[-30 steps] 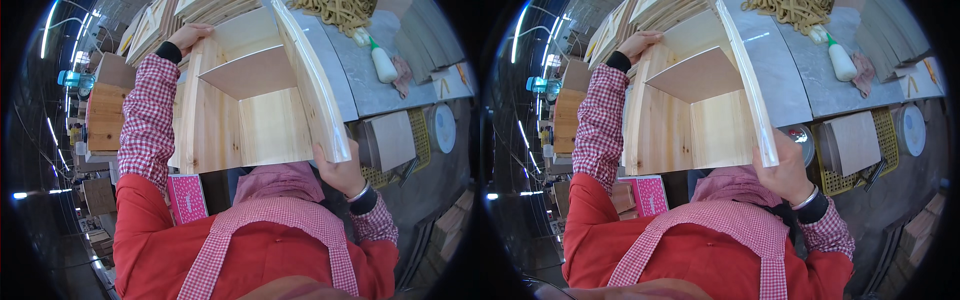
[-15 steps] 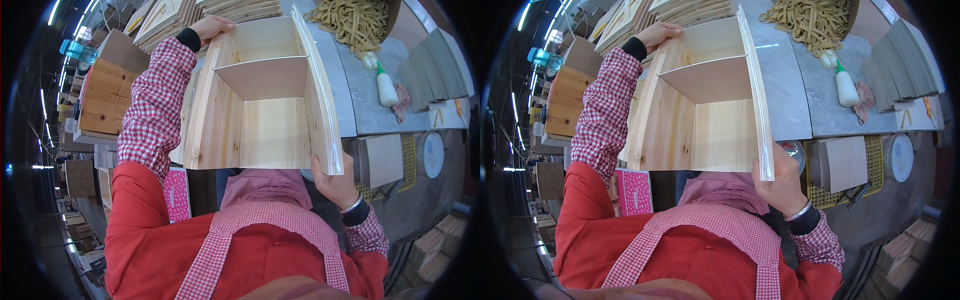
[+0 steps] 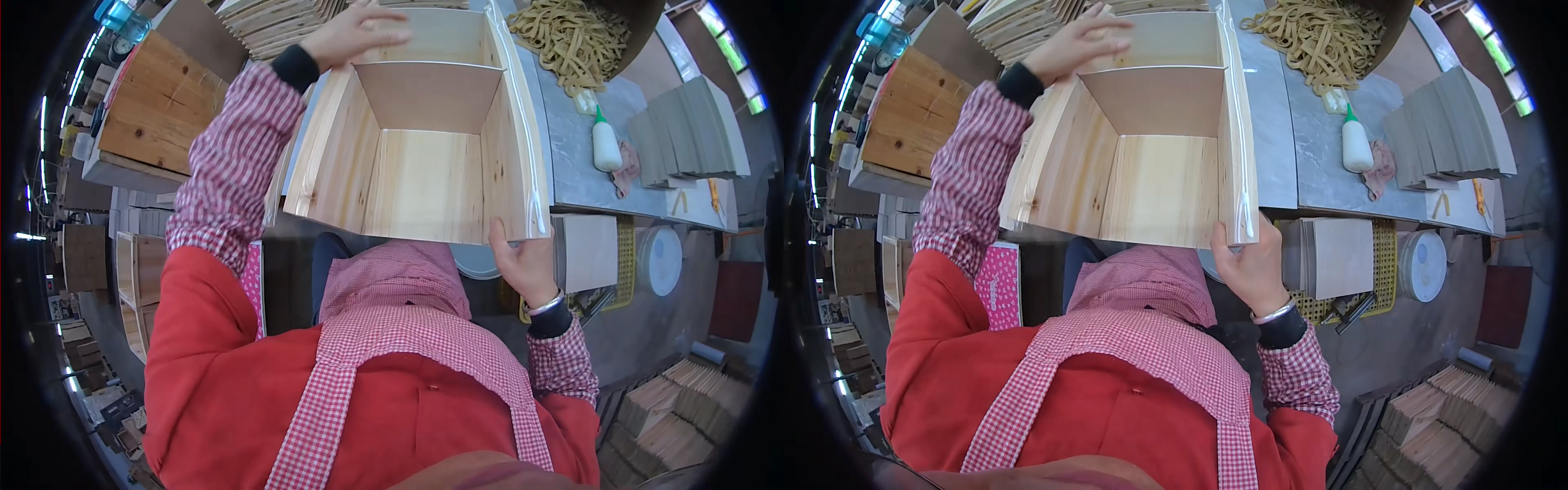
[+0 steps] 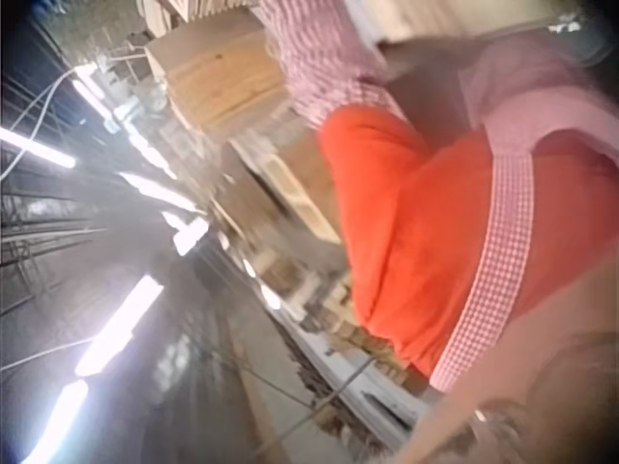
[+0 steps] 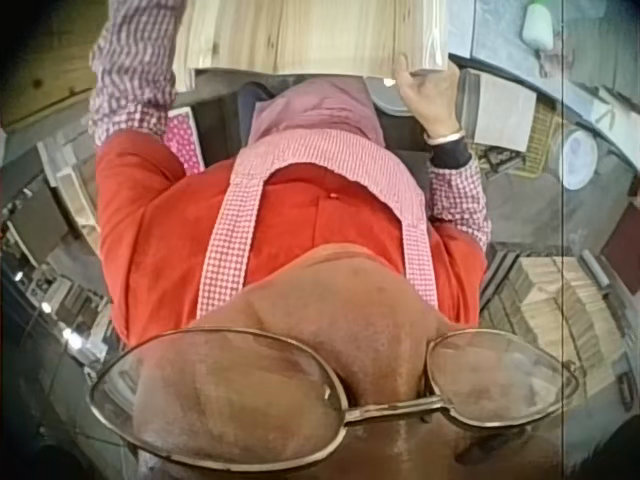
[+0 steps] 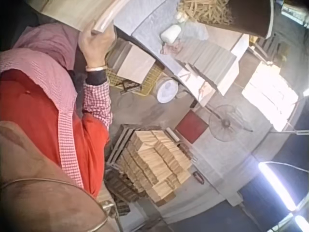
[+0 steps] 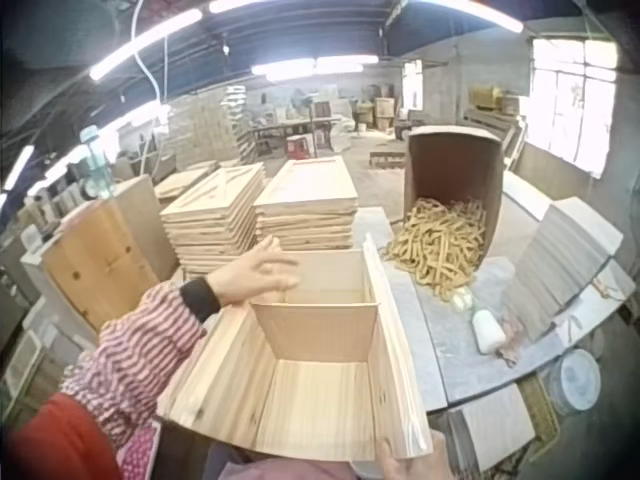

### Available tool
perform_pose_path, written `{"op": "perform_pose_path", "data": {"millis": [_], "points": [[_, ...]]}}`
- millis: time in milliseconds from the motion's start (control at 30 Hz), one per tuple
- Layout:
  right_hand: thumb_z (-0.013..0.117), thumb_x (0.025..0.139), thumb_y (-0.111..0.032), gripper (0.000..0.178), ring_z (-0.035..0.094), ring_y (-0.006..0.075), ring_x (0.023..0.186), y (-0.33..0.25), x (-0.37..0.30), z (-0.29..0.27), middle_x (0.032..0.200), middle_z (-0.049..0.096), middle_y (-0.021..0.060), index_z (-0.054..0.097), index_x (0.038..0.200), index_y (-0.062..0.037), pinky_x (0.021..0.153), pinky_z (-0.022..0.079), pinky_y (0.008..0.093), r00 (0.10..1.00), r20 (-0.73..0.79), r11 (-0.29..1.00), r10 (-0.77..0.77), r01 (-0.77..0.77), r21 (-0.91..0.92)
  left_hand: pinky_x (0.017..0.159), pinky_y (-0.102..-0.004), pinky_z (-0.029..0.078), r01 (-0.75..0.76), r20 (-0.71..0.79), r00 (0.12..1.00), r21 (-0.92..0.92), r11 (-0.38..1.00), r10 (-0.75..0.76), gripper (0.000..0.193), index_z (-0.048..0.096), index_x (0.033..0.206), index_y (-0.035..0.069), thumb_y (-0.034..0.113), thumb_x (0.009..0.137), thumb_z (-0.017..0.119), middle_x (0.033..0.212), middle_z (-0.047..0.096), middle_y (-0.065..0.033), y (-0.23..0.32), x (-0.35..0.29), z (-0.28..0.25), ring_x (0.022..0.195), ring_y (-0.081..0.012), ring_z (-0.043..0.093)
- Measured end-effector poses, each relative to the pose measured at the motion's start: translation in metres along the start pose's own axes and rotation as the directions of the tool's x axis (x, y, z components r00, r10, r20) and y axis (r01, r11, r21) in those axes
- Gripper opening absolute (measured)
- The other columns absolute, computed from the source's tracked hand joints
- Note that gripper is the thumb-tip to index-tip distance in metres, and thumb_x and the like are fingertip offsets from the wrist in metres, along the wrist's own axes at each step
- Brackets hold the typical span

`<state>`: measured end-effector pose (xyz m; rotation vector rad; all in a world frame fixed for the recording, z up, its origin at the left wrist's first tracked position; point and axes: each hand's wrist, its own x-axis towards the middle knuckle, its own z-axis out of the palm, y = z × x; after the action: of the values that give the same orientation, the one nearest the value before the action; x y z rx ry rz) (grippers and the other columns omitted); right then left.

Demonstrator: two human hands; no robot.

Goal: Applying glue to wooden boards and assembling them into small boxes.

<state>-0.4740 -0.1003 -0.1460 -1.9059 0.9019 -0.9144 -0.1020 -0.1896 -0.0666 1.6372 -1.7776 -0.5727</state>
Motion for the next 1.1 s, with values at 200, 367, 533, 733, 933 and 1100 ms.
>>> {"op": "perform_pose_path", "data": {"millis": [200,367,533,733,933,1100], "points": [[0.064,0.079,-0.007,0.013,0.066,0.0276,0.059,0.0,0.0,-0.001,0.064,0.063,0.0159,0.061,0.082,0.0056,0.053,0.049,0.031,0.997,-0.045,0.998,-0.065,0.064,-0.027,0.103,-0.0322,0.034,-0.081,0.147,0.988,0.268,0.96,0.043,0.032,0.068,0.107,0.004,0.029,0.088,0.062,0.148,0.029,-0.0162,0.018,-0.036,0.008,0.131,-0.0265,0.037],[0.064,0.08,-0.008,0.014,0.066,0.0261,0.056,0.0,0.002,-0.003,0.06,0.063,0.0147,0.063,0.079,0.0063,0.051,0.05,0.03,0.989,-0.066,0.988,-0.133,0.128,-0.085,0.101,-0.0334,0.037,-0.017,0.158,0.987,0.299,0.954,-0.032,0.029,0.069,0.103,0.002,0.027,0.089,0.062,0.147,0.034,-0.0138,0.015,-0.032,0.014,0.127,-0.0287,0.043],[0.064,0.08,-0.008,0.015,0.067,0.0258,0.057,0.003,0.002,-0.005,0.06,0.064,0.0141,0.063,0.08,0.007,0.051,0.05,0.0303,0.995,-0.022,0.993,-0.094,0.093,-0.073,0.098,-0.0344,0.04,-0.028,0.142,0.99,0.296,0.955,-0.015,0.028,0.069,0.102,0.002,0.026,0.089,0.062,0.144,0.038,-0.0138,0.014,-0.031,0.016,0.121,-0.0279,0.049],[0.064,0.08,-0.007,0.016,0.068,0.0251,0.061,0.001,0.003,-0.004,0.065,0.065,0.0151,0.062,0.086,0.0074,0.054,0.052,0.0302,0.991,-0.035,0.988,-0.13,0.126,-0.092,0.097,-0.0345,0.041,-0.083,0.144,0.989,0.307,0.948,0.04,0.027,0.07,0.098,0.002,0.026,0.09,0.06,0.142,0.041,-0.0138,0.007,-0.029,0.018,0.117,-0.0271,0.052],[0.064,0.08,-0.007,0.018,0.069,0.0249,0.065,0.005,0.004,-0.005,0.07,0.067,0.0158,0.061,0.09,0.0077,0.057,0.053,0.0303,0.992,-0.037,0.99,-0.118,0.115,-0.077,0.096,-0.0349,0.042,-0.055,0.13,0.991,0.262,0.964,0.021,0.028,0.071,0.096,0.002,0.027,0.09,0.06,0.14,0.043,-0.0142,0.002,-0.029,0.023,0.117,-0.0275,0.052],[0.064,0.08,-0.005,0.019,0.069,0.0244,0.067,0.006,0.003,-0.003,0.072,0.067,0.0156,0.06,0.093,0.0079,0.058,0.053,0.0301,0.991,-0.061,0.992,-0.119,0.116,-0.052,0.094,-0.037,0.044,-0.1,0.097,0.993,0.345,0.933,0.071,0.028,0.07,0.095,0.002,0.027,0.087,0.062,0.128,0.051,-0.0169,0.008,-0.027,0.021,0.114,-0.0257,0.054]]}}
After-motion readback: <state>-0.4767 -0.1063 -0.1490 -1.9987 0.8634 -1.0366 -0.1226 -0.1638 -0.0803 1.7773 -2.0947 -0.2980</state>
